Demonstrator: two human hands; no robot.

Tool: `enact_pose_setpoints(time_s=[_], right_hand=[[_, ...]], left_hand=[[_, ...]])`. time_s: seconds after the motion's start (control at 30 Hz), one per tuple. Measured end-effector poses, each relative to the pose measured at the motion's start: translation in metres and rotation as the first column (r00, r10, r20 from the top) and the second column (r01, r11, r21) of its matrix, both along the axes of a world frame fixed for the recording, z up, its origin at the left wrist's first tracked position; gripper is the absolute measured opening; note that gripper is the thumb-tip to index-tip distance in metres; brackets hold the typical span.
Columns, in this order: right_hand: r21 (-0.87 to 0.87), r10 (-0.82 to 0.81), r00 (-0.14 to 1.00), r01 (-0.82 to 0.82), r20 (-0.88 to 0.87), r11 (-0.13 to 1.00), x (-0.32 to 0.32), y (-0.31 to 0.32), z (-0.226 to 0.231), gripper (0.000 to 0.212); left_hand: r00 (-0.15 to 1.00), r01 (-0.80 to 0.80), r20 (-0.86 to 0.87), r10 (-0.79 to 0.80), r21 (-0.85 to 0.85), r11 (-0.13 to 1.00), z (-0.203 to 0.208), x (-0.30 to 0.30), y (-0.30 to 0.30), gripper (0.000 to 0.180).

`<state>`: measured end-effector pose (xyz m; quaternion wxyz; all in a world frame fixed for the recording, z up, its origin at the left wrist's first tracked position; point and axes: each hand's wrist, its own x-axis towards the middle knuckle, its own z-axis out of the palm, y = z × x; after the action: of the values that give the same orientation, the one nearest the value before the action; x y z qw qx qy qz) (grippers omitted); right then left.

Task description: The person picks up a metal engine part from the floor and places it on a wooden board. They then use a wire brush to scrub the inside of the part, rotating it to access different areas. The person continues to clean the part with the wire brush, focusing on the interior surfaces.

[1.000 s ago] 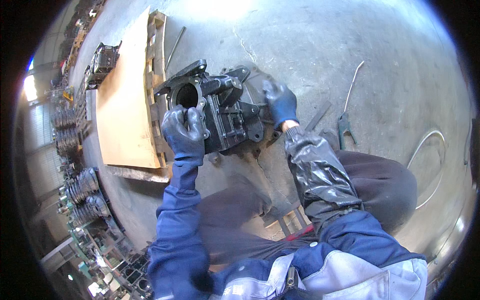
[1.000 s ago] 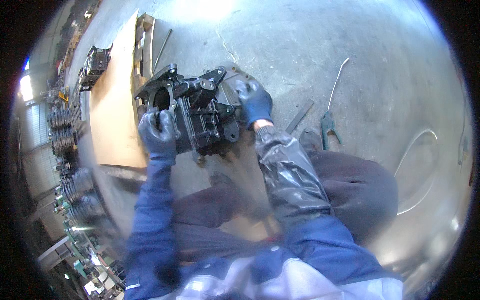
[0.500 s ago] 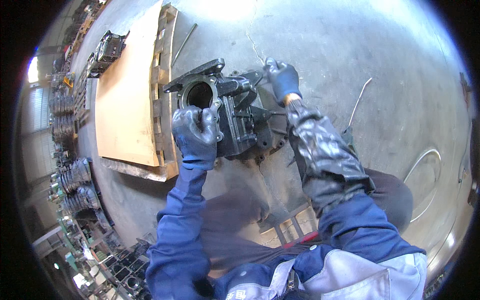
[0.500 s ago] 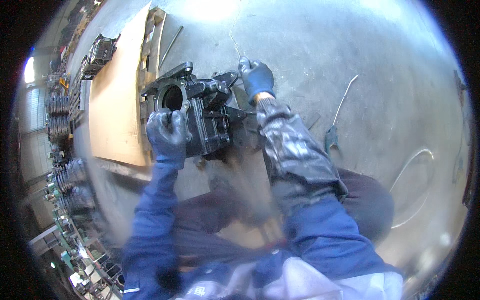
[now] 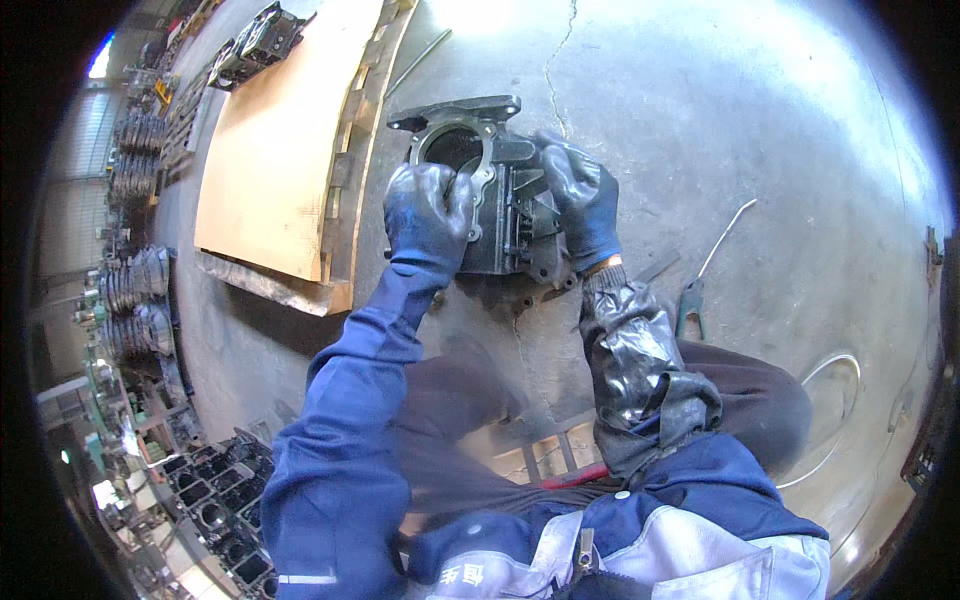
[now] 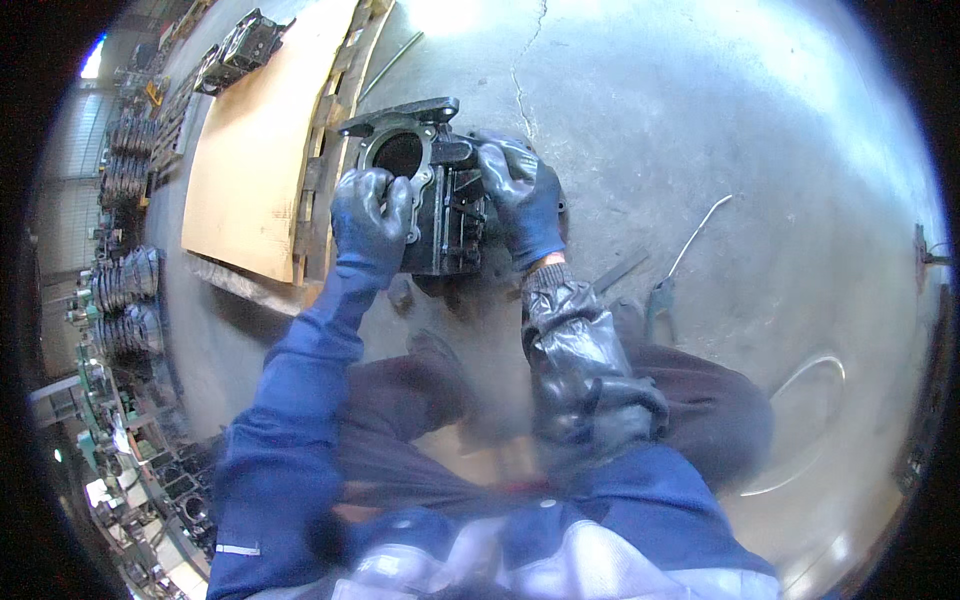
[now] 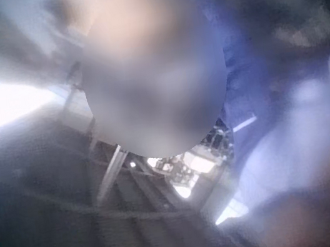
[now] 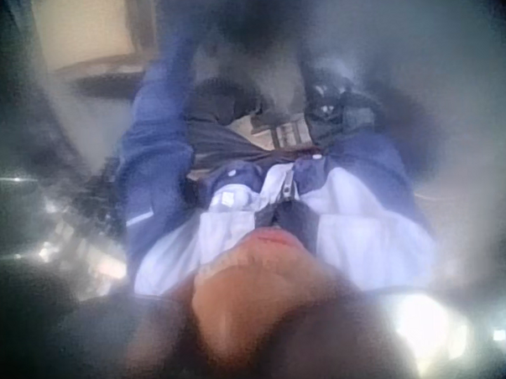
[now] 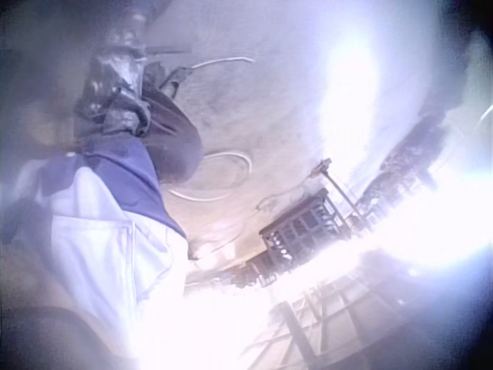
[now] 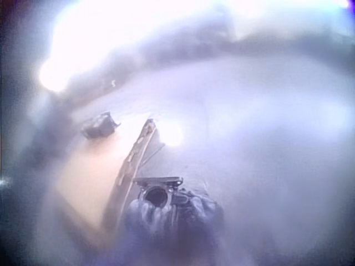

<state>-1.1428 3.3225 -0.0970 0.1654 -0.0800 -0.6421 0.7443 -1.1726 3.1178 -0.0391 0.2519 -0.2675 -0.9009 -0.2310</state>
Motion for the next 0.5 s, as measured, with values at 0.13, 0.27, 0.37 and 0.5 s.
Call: enact_pose_setpoints(time_s=[0.13,0.27,0.37,0.5], right_hand=[[0.030,-0.035,0.998,0.037,-0.055,0.999,0.003,-0.004,0.008,0.031],[0.285,-0.135,0.991,0.132,-0.010,0.949,-0.001,0.000,0.020,0.025],[0.537,-0.200,0.960,0.067,0.194,0.841,-0.006,0.009,0.029,0.024],[0.775,0.129,0.989,-0.021,-0.078,0.632,-0.012,0.011,0.047,0.034]], left_hand=[[0.987,-0.112,0.104,0.120,-0.078,0.991,0.008,0.003,0.008,0.022],[0.975,-0.098,0.189,0.114,-0.092,0.991,0.029,0.005,0.013,0.017],[0.825,0.076,0.564,-0.041,-0.038,0.996,0.044,-0.011,-0.014,0.020],[0.835,-0.123,0.546,-0.062,0.295,0.948,0.042,-0.032,-0.096,0.029]])
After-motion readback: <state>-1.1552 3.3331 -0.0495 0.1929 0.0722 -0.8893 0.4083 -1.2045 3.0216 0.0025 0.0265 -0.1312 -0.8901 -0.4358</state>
